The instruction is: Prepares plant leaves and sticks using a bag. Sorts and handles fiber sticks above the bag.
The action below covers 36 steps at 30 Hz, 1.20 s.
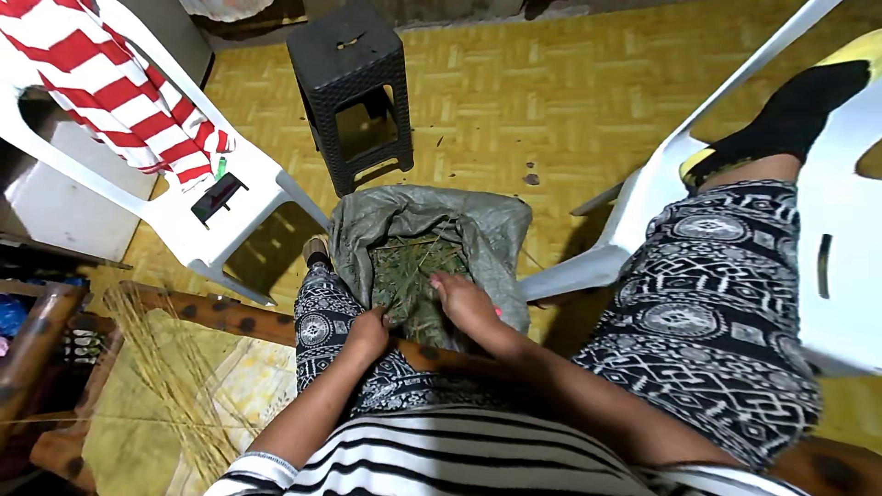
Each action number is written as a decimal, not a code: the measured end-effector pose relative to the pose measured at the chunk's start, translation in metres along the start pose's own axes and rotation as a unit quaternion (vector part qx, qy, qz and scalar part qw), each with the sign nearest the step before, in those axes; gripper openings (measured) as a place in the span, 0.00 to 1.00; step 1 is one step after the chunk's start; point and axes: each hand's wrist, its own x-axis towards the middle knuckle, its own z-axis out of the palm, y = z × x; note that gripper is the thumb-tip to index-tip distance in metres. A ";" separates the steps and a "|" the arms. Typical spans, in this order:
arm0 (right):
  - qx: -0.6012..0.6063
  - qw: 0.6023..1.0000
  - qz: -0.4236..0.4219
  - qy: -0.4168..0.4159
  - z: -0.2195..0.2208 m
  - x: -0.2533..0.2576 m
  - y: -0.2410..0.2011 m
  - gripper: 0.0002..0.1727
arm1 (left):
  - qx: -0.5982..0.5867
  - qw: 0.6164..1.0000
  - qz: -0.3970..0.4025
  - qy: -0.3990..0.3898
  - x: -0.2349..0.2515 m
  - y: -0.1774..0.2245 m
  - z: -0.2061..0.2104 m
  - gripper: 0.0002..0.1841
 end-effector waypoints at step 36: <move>-0.060 0.994 -0.042 -0.078 -0.002 -0.011 -0.029 0.29 | 0.114 0.990 -0.001 0.081 0.000 0.013 0.014 0.24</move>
